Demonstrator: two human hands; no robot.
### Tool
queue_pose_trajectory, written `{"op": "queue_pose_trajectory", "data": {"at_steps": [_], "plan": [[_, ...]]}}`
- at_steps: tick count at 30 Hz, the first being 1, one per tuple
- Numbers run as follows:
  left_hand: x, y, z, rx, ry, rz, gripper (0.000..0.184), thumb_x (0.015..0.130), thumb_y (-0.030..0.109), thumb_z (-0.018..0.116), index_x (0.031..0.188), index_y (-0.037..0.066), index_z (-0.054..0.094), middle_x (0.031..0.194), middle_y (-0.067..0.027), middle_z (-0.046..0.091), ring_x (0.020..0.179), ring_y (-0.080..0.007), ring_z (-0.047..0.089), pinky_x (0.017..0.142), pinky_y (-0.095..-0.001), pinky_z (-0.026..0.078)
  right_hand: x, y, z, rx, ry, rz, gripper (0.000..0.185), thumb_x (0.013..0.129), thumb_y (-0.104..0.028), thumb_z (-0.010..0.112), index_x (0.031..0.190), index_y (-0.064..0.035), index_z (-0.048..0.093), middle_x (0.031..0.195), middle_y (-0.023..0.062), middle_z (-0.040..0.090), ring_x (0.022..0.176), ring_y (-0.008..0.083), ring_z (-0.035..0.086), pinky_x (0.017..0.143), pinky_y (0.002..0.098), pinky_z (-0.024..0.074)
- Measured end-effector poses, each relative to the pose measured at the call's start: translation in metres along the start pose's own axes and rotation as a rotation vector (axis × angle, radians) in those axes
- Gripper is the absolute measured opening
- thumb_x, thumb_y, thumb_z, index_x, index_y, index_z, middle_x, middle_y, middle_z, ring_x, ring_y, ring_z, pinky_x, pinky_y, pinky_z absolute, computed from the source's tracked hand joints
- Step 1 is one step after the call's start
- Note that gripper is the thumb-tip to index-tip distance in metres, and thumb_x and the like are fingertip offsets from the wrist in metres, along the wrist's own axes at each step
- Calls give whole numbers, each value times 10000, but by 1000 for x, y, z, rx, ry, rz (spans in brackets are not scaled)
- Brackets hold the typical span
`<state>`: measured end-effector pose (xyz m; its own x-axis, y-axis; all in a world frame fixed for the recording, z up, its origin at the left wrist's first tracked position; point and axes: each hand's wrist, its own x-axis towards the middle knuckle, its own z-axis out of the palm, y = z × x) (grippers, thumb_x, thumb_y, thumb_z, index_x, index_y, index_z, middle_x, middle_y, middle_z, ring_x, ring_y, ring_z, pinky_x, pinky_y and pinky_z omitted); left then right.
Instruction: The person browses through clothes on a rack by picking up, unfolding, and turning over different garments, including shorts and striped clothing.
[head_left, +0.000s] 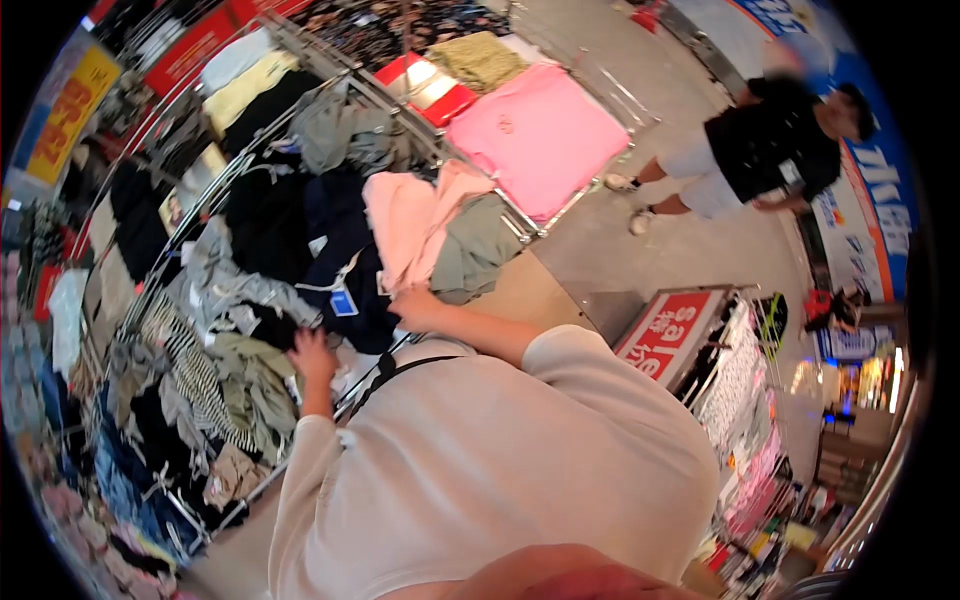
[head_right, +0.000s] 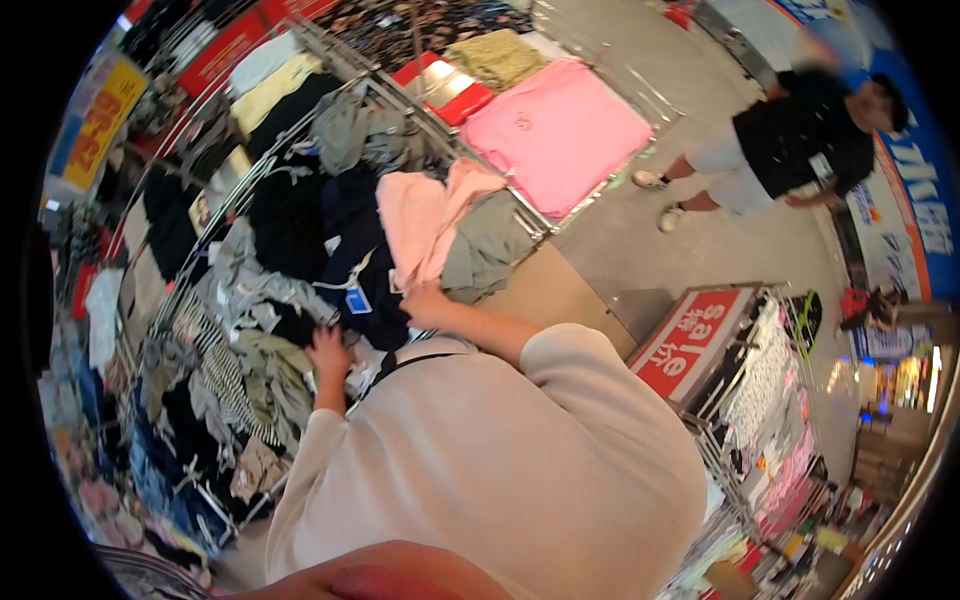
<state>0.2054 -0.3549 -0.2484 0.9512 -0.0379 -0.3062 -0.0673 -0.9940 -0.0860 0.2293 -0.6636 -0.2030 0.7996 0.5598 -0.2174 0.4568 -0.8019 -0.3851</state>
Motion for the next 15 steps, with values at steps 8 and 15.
{"op": "queue_pose_trajectory", "data": {"at_steps": [8, 15], "plan": [[-4, -78, 14, 14, 167, -144, 661, 733, 193, 624, 1367, 120, 453, 1347, -46, 500, 1301, -297, 403, 1074, -620, 255, -11, 5, 15, 47, -136, 118, 398, 736, -329, 713, 1064, -108, 676, 969, 129, 681, 971, 318, 639, 855, 465, 490], [-25, -106, -15, 41, 213, -368, 587, 752, 258, 642, 1309, 130, 510, 1216, -58, 548, 1222, -299, 450, 1056, -599, 294, -15, -4, 0, 151, -133, 190, 366, 762, -299, 687, 1058, -85, 672, 951, 151, 679, 925, 328, 660, 790, 449, 534]]}}
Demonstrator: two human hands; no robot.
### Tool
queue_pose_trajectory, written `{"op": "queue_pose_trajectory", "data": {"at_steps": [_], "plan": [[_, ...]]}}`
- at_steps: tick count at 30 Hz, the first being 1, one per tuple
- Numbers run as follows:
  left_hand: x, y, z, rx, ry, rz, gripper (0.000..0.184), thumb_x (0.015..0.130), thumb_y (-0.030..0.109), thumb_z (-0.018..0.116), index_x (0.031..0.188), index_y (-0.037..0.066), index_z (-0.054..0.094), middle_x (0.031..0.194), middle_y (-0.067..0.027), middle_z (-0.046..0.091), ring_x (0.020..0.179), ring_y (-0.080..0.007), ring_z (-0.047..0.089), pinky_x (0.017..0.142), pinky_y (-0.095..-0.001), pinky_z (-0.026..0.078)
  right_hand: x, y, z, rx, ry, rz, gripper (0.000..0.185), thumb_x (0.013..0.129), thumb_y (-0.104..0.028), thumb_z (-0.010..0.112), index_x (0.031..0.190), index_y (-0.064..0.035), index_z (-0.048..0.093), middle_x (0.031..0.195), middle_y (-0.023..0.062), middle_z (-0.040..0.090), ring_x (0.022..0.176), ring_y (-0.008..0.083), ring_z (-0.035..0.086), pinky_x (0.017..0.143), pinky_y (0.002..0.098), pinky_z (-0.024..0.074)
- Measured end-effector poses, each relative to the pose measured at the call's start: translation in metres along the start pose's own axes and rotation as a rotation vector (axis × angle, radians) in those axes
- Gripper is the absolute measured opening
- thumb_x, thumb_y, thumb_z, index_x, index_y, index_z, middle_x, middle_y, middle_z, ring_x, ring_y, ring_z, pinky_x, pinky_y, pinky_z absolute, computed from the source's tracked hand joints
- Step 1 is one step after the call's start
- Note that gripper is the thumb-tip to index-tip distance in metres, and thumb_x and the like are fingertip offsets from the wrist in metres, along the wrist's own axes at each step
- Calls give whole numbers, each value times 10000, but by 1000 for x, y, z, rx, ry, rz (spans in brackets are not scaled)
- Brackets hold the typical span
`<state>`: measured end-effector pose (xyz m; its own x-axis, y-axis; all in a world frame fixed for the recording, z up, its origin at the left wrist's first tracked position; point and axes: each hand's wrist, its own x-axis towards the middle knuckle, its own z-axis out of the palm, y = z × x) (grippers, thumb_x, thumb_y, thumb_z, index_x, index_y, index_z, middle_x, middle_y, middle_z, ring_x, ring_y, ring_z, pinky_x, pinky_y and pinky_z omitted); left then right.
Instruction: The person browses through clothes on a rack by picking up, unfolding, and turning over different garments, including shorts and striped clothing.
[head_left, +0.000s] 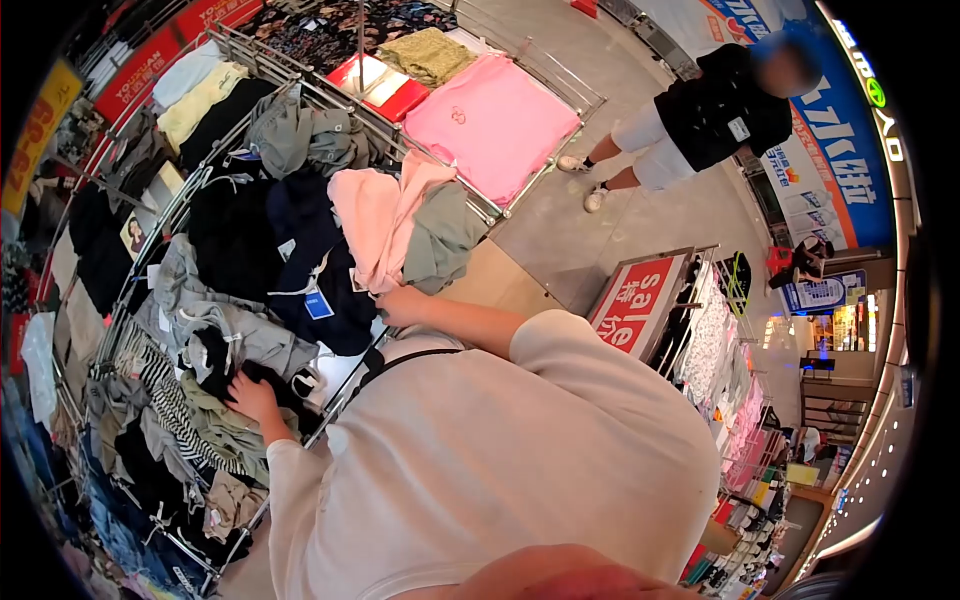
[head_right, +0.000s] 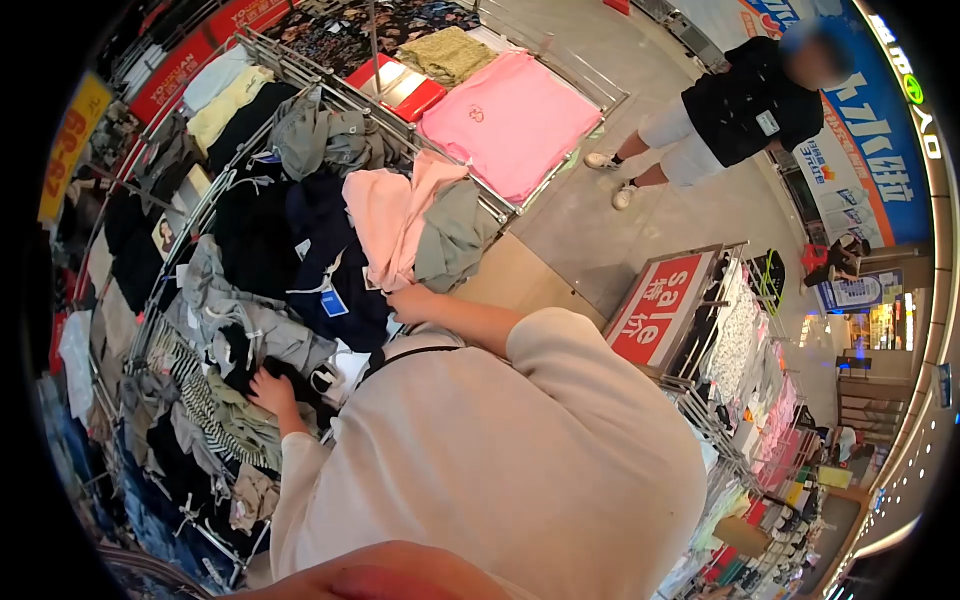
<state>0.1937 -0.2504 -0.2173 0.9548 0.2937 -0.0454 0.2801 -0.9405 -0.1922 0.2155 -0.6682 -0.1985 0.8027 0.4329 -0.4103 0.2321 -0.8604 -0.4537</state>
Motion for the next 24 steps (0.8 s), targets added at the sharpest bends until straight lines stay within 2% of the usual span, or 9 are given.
{"op": "queue_pose_trajectory", "data": {"at_steps": [3, 9, 14, 16, 18, 19, 21, 22, 24], "plan": [[4, -12, -9, -29, -90, -25, 583, 775, 292, 668, 1317, 136, 518, 1269, -59, 535, 1264, -302, 420, 1058, -610, 289, 7, -12, -5, 73, 5, 5, 366, 771, -281, 676, 1069, -70, 662, 923, 165, 674, 896, 342, 659, 793, 452, 528], [-1, 3, 12, -52, -61, 11, 602, 743, 276, 661, 1312, 136, 524, 1251, -68, 544, 1273, -324, 409, 1062, -648, 257, 25, -43, -23, 48, 70, -29, 308, 800, -267, 653, 1016, -48, 650, 955, 172, 676, 897, 340, 665, 758, 469, 526], [2, 58, -13, -128, -329, 30, 612, 773, 323, 658, 1336, 143, 499, 1290, -111, 527, 1292, -333, 401, 980, -694, 306, 44, -56, -26, 111, 180, -84, 302, 805, -253, 645, 1025, -46, 651, 970, 177, 658, 921, 343, 651, 786, 466, 514], [7, 76, -19, -296, -223, 97, 650, 753, 295, 702, 1344, 142, 479, 1312, -136, 503, 1262, -353, 434, 933, -560, 420, 53, -57, -25, 121, 210, -110, 302, 801, -245, 647, 1031, -50, 652, 964, 170, 649, 925, 343, 644, 797, 460, 510], [14, 98, -26, -350, -118, 216, 693, 736, 245, 713, 1368, 134, 453, 1328, -164, 482, 1270, -377, 424, 954, -536, 430, 61, -55, -24, 58, 299, -143, 357, 779, -209, 660, 1101, -60, 629, 1021, 153, 608, 969, 337, 604, 818, 448, 498], [18, 103, -24, -351, -119, 216, 693, 736, 245, 713, 1368, 134, 453, 1328, -164, 482, 1270, -377, 424, 954, -536, 430, 63, -55, -24, 59, 298, -143, 357, 779, -209, 660, 1101, -60, 629, 1021, 153, 608, 969, 337, 604, 818, 448, 498], [24, 116, -17, -535, 39, 469, 751, 723, 210, 719, 1402, 124, 411, 1372, -185, 443, 1317, -389, 378, 960, -583, 419, 68, -53, -22, 5, 453, -83, 434, 749, -158, 662, 1168, -71, 593, 1104, 142, 562, 1036, 324, 552, 846, 443, 481], [26, 119, -14, -536, 35, 469, 751, 723, 210, 719, 1402, 124, 411, 1372, -185, 443, 1317, -389, 378, 960, -583, 419, 70, -50, -21, 5, 450, -81, 434, 749, -158, 662, 1168, -71, 593, 1104, 142, 562, 1036, 324, 552, 846, 443, 481], [31, 121, -9, -491, -155, 367, 791, 720, 182, 719, 1429, 116, 373, 1403, -181, 416, 1370, -380, 316, 975, -608, 403, 75, -43, -17, -29, 388, -3, 460, 747, -141, 641, 1199, -83, 574, 1145, 134, 538, 1086, 303, 520, 864, 441, 464]]}}
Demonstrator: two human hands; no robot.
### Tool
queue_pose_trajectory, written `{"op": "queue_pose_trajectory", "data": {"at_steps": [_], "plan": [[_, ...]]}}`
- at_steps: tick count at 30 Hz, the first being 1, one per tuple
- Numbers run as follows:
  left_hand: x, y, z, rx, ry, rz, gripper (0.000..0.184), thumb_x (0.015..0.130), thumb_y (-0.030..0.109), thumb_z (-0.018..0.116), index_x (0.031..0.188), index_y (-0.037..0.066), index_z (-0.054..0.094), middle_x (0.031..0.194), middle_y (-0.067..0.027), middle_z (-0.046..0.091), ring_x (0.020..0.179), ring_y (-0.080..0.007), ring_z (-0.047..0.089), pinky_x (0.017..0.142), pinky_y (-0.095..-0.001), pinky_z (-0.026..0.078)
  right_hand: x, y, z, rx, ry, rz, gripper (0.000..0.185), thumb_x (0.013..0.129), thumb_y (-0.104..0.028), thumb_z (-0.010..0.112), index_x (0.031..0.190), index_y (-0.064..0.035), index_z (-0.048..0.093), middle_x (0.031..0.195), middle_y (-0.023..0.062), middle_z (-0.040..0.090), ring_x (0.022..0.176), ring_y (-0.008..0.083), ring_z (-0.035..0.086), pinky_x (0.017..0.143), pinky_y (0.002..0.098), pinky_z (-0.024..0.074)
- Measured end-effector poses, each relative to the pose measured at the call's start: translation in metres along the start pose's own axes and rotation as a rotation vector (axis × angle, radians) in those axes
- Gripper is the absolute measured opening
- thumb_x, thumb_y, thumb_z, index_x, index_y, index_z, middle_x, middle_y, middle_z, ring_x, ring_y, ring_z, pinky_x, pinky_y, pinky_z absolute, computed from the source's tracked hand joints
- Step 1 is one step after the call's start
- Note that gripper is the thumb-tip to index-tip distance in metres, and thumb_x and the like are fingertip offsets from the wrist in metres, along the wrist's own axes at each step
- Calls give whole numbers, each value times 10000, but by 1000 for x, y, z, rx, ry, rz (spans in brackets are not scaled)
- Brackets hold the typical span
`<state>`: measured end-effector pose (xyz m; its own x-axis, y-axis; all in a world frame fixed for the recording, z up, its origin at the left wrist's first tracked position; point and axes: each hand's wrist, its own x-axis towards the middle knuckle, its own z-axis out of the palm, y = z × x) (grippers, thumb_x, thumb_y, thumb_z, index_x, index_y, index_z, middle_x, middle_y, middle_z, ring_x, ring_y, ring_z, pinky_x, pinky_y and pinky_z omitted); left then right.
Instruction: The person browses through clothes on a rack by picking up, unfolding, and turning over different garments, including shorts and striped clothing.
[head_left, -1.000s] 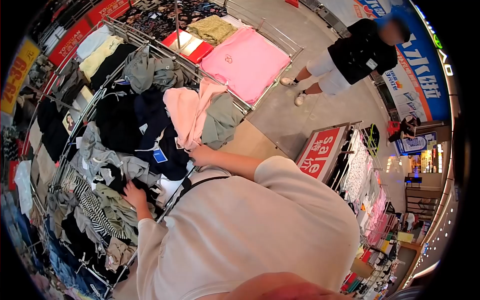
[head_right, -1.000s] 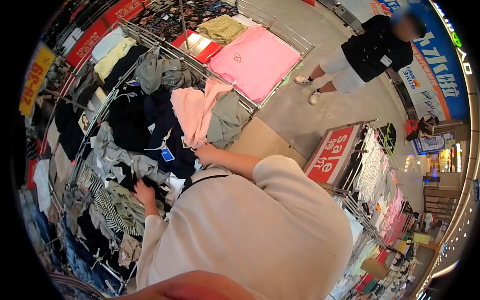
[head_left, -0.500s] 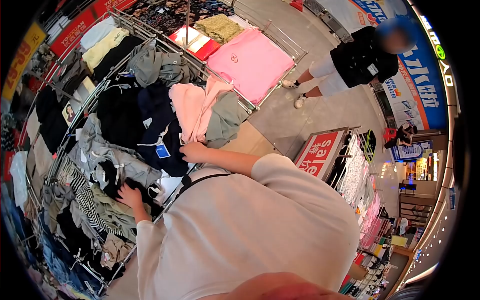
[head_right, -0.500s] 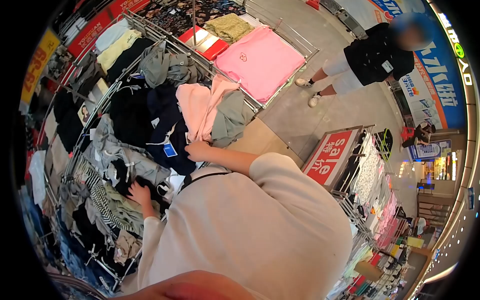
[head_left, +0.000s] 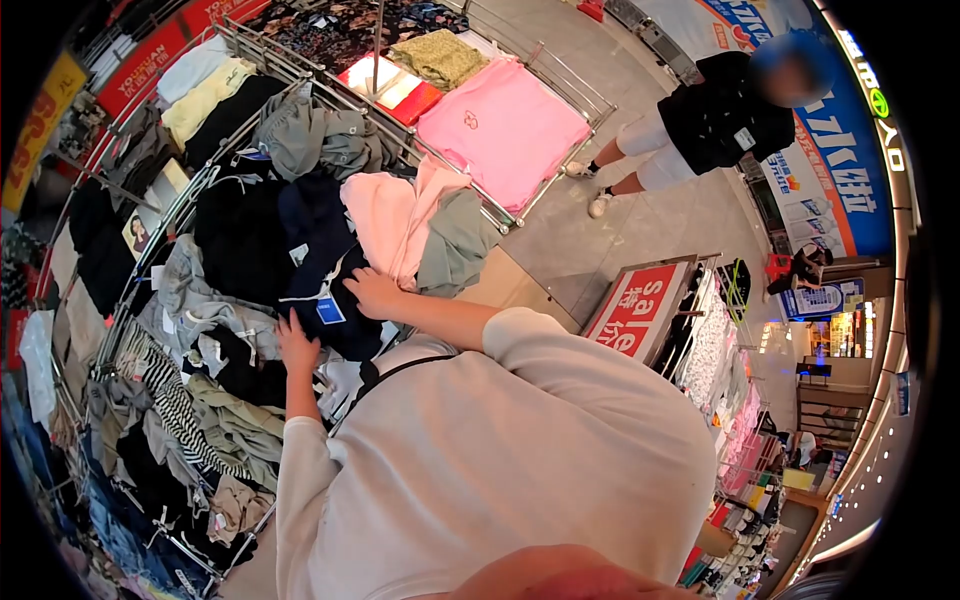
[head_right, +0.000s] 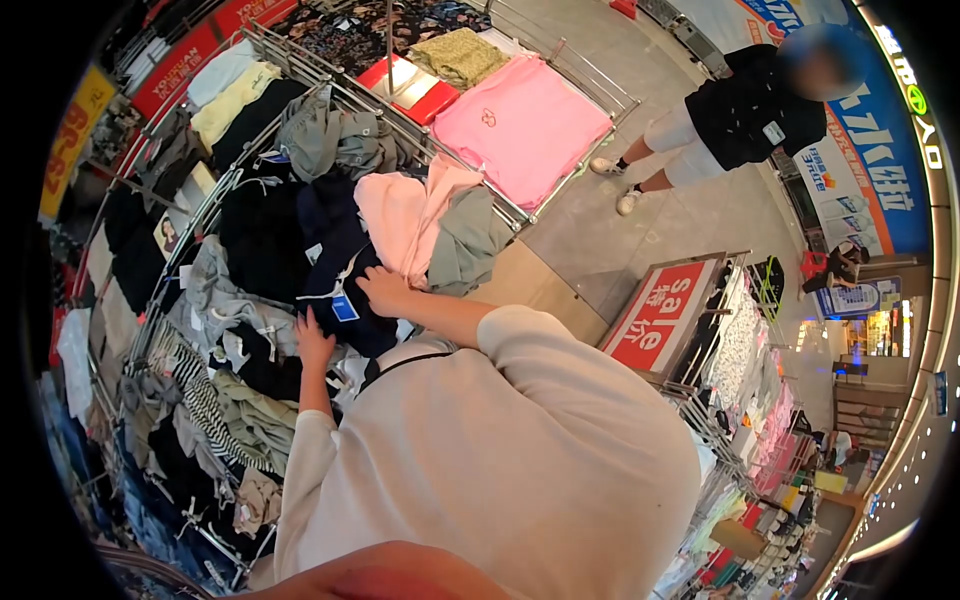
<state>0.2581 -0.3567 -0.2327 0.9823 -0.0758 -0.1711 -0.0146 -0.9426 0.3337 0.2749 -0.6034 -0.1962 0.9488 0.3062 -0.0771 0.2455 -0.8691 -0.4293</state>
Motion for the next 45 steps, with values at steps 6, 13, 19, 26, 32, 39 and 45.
{"op": "queue_pose_trajectory", "data": {"at_steps": [6, 13, 19, 26, 32, 39, 45], "plan": [[-2, -35, 32, 240, -108, -32, 720, 745, 266, 697, 1397, 129, 424, 1344, -61, 483, 1369, -256, 349, 911, -583, 415, -10, 26, 5, -290, 55, -68, 365, 789, -188, 598, 1146, -114, 616, 1121, 93, 563, 1092, 255, 525, 845, 418, 459], [-14, -67, 22, 429, -58, 41, 344, 837, 197, 561, 1175, 136, 586, 985, -68, 696, 1096, -253, 579, 822, -478, 402, -16, 52, -6, -462, -213, 38, 201, 844, -203, 563, 1008, -172, 674, 1057, 53, 613, 1012, 272, 608, 764, 438, 501], [-26, -85, 7, 478, -167, -84, 268, 836, 173, 551, 1069, 118, 673, 992, -81, 688, 1098, -254, 583, 837, -481, 397, -18, 64, 5, -334, -181, -17, 228, 740, -243, 718, 930, -128, 665, 984, 86, 604, 955, 286, 609, 759, 432, 513], [-12, -20, -3, 365, -367, -196, 402, 805, 246, 610, 1196, 154, 629, 1189, -104, 638, 1194, -262, 542, 962, -586, 360, -25, 67, -1, -178, -158, -17, 208, 751, -236, 717, 899, -99, 670, 938, 101, 602, 936, 299, 608, 790, 426, 508], [1, 30, 74, -599, -145, 59, 994, 732, 393, 796, 1471, 11, 253, 1318, -230, 523, 1191, -338, 547, 1037, -500, 388, -37, 68, 6, 182, 88, -99, 244, 768, -246, 715, 933, -71, 673, 930, 118, 599, 914, 320, 608, 786, 419, 506], [-6, 103, 41, -1543, -488, -683, 760, 856, 364, 715, 1426, 36, 333, 1262, -124, 559, 1089, -243, 597, 911, -370, 511, -48, 54, 15, 675, -201, -245, 321, 817, -278, 722, 959, -6, 626, 880, 141, 593, 841, 292, 609, 737, 380, 482], [21, 89, 33, -1688, -521, -832, 227, 910, 230, 552, 992, 39, 642, 951, -130, 690, 862, -289, 668, 820, -432, 550, -53, 28, -50, 813, -384, -386, 297, 819, -198, 723, 991, 20, 619, 884, 117, 596, 853, 225, 595, 776, 332, 467]]}}
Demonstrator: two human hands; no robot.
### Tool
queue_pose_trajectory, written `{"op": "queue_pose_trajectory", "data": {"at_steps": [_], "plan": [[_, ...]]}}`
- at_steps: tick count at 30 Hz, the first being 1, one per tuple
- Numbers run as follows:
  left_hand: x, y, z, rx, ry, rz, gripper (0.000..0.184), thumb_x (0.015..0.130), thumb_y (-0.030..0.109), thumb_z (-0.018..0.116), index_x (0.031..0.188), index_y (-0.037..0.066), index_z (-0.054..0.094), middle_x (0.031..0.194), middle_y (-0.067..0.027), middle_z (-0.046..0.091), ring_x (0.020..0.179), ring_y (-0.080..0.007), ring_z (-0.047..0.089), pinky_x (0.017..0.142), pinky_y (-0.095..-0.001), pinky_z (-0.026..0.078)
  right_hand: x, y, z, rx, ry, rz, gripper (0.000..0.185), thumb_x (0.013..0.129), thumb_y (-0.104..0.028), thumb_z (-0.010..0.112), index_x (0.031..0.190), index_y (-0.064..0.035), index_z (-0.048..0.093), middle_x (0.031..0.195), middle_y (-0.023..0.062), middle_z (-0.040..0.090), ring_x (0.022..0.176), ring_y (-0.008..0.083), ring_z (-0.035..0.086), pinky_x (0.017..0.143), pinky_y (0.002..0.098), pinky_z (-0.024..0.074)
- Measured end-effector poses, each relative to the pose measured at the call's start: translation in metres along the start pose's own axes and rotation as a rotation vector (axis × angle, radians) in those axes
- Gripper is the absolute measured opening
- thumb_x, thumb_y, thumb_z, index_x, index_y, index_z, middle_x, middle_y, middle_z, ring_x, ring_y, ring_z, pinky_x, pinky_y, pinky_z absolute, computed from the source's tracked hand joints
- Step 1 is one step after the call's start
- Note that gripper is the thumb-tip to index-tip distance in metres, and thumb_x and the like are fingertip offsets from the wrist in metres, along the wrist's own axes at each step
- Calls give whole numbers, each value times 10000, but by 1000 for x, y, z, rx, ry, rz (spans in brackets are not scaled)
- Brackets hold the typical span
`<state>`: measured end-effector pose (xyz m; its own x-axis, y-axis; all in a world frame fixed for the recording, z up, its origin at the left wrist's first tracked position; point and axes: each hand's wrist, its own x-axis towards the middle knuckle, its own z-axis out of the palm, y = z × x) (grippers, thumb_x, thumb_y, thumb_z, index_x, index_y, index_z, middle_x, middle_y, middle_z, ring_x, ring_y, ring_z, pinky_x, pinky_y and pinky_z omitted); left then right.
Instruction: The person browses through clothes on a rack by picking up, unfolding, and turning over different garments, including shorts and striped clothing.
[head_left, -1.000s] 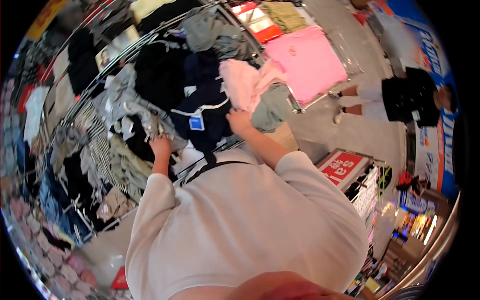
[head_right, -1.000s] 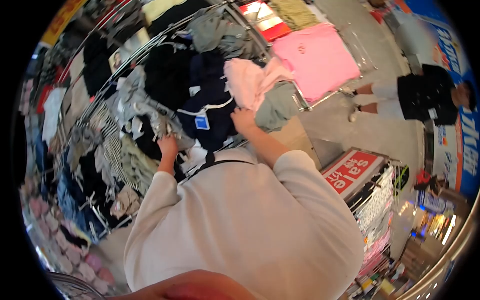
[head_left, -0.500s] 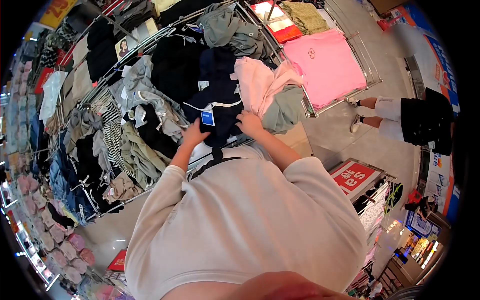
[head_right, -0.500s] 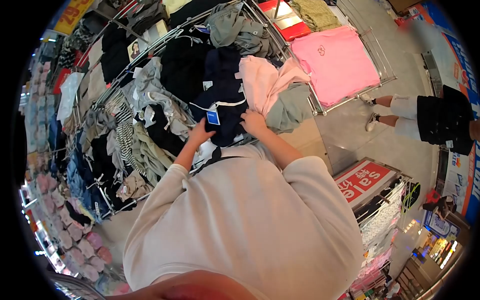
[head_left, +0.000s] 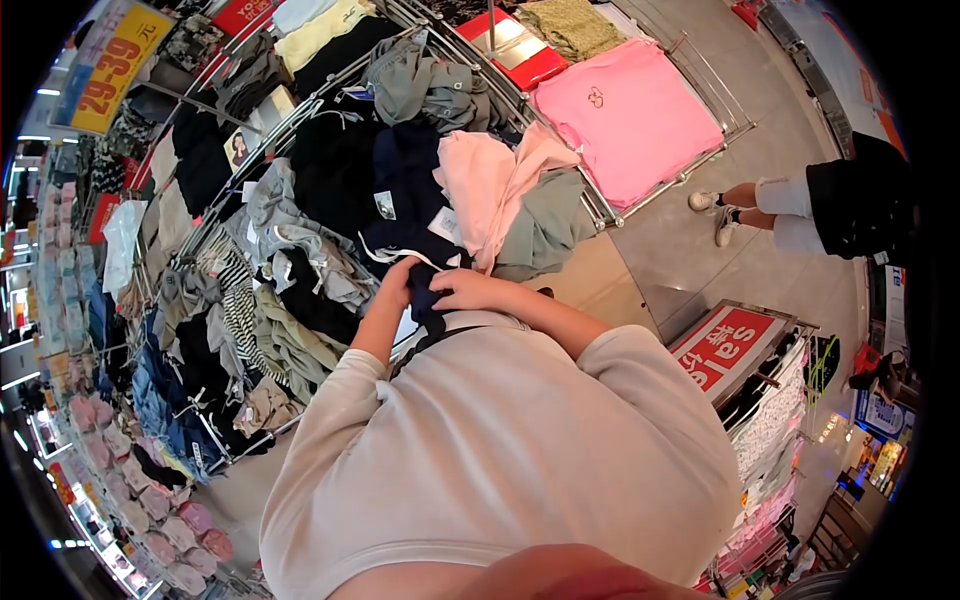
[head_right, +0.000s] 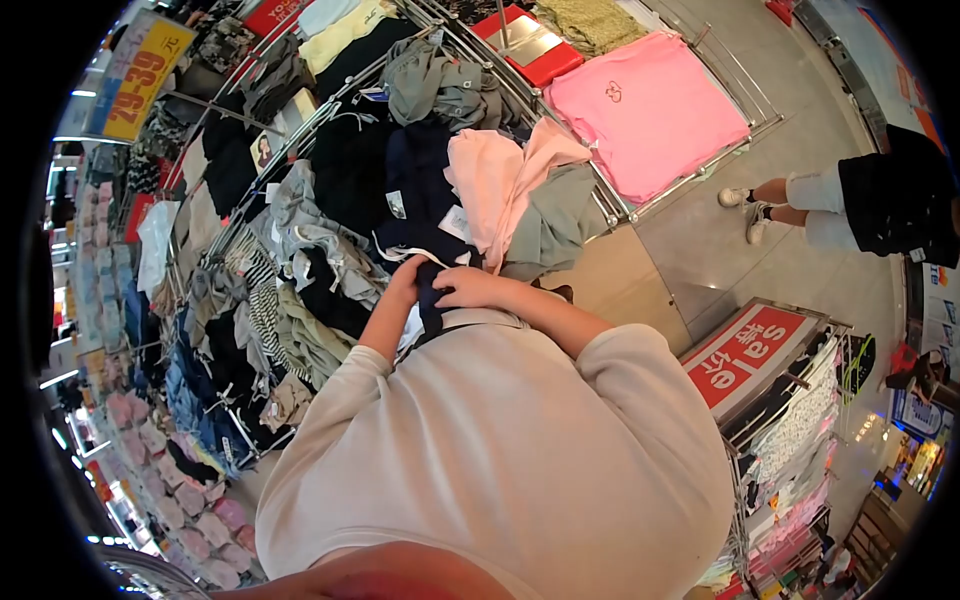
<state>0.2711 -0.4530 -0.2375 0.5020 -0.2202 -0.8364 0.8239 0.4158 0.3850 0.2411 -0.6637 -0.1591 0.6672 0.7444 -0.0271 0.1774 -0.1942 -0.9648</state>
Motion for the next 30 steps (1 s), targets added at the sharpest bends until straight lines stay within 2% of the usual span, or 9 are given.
{"op": "queue_pose_trajectory", "data": {"at_steps": [4, 8, 9, 15, 19, 20, 21, 23, 30], "plan": [[8, 25, 12, 44, -27, -70, 186, 811, 175, 532, 863, 21, 623, 805, -136, 671, 713, -312, 650, 702, -448, 552, -3, -22, -20, 127, -49, -6, 282, 844, -171, 706, 1058, -2, 635, 948, 79, 630, 880, 167, 599, 789, 296, 474], [-85, 47, 80, 231, 95, 488, 193, 759, 68, 542, 914, -3, 634, 810, -93, 665, 709, -222, 660, 646, -330, 546, -21, -27, -48, 878, 154, 180, 301, 918, -212, 622, 1174, -55, 602, 1066, 74, 656, 927, 148, 618, 754, 285, 507], [-106, 52, 91, 265, 15, 554, 414, 751, 30, 586, 1164, -7, 582, 1056, -88, 657, 902, -212, 650, 781, -327, 530, -26, -22, -52, 1042, 294, 218, 304, 927, -225, 610, 1183, -63, 588, 1067, 94, 653, 921, 165, 626, 720, 281, 515], [-165, 44, 122, 827, 39, 634, 454, 820, 101, 681, 1243, -17, 566, 1174, -76, 636, 1058, -187, 600, 939, -326, 461, -39, 18, -66, 1234, 342, 156, 461, 976, -436, 499, 1269, -80, 518, 1161, 111, 625, 935, 240, 652, 668, 394, 547], [-171, 27, 138, 1523, -81, 1411, 631, 809, 116, 690, 1386, 34, 450, 1346, -153, 517, 1236, -235, 490, 1034, -355, 386, -47, -59, -99, 1562, 325, 248, 500, 942, -488, 553, 1196, -60, 599, 1025, 84, 683, 896, 186, 677, 769, 308, 553], [-176, 22, 139, 1234, -166, 962, 748, 804, 108, 687, 1463, 73, 334, 1352, -149, 505, 1257, -240, 469, 1047, -343, 366, -43, -60, -102, 1572, 264, 226, 465, 939, -441, 578, 1190, -49, 598, 1055, 76, 683, 922, 182, 676, 802, 324, 556], [-179, 26, 135, 1513, -126, 962, 842, 787, 103, 714, 1492, 69, 254, 1345, -119, 511, 1240, -229, 476, 1045, -322, 360, -33, -54, -100, 1571, 260, 228, 465, 939, -441, 578, 1190, -49, 598, 1055, 76, 683, 922, 182, 676, 802, 324, 556], [-191, 34, 139, 1195, -351, 775, 835, 754, 93, 748, 1467, 41, 316, 1350, -108, 513, 1229, -219, 489, 1042, -324, 365, -11, -41, -93, 1321, 469, 65, 424, 934, -399, 591, 1175, -50, 608, 1046, 59, 688, 881, 177, 682, 768, 329, 561], [-220, 53, 148, 556, -267, 899, 640, 802, 6, 681, 1388, 23, 425, 1302, -133, 543, 1183, -227, 538, 1000, -367, 430, -14, -112, -99, 1406, 514, 242, 404, 931, -371, 596, 1174, -50, 609, 1044, 56, 688, 870, 175, 683, 760, 333, 563]]}}
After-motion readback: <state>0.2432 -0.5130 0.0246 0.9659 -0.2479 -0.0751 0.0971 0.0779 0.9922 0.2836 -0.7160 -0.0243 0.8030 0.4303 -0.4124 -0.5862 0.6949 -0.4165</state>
